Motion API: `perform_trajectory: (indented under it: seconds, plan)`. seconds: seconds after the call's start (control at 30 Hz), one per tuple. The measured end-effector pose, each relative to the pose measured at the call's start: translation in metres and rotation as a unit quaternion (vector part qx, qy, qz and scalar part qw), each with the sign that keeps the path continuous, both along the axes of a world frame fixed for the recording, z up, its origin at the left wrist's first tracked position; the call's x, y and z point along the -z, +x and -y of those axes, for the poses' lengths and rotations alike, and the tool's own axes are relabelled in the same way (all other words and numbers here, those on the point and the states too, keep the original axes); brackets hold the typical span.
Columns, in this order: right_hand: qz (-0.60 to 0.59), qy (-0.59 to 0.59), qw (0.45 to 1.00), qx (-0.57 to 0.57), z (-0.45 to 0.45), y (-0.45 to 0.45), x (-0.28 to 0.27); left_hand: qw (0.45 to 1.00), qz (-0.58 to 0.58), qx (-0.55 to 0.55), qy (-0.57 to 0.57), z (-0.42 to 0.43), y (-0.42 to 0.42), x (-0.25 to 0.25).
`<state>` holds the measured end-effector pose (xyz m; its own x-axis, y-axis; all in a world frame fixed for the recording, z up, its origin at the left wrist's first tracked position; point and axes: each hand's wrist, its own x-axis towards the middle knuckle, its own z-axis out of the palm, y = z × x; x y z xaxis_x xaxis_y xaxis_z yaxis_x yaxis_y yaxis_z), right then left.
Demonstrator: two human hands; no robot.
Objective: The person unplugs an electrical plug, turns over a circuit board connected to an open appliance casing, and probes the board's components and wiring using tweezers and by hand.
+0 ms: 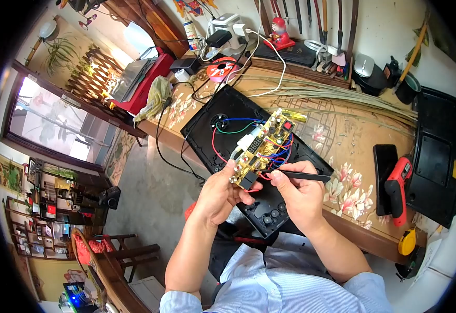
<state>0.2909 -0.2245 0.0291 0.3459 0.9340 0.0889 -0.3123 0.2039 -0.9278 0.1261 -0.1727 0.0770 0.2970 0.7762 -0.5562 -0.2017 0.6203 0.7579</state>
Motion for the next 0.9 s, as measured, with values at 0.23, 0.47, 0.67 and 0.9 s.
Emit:
perform_trajectory:
  seconds: [0.23,0.47,0.67,0.9]
  plan:
    - [-0.025,0.016,1.000,0.001,-0.001,-0.001,-0.001,1.000,0.001,0.003,0.004,0.000,-0.001,0.001]
    - [0.066,0.000,0.998,0.005,0.002,0.003,-0.004,0.991,0.112,0.062,0.028,0.002,-0.011,0.008]
    - [0.045,0.005,0.999,0.010,0.002,0.001,-0.006,0.992,0.027,0.068,0.102,0.007,-0.002,0.003]
    - [0.174,0.118,0.976,0.053,0.000,-0.004,0.002,0.987,0.144,0.053,0.037,0.000,-0.020,0.014]
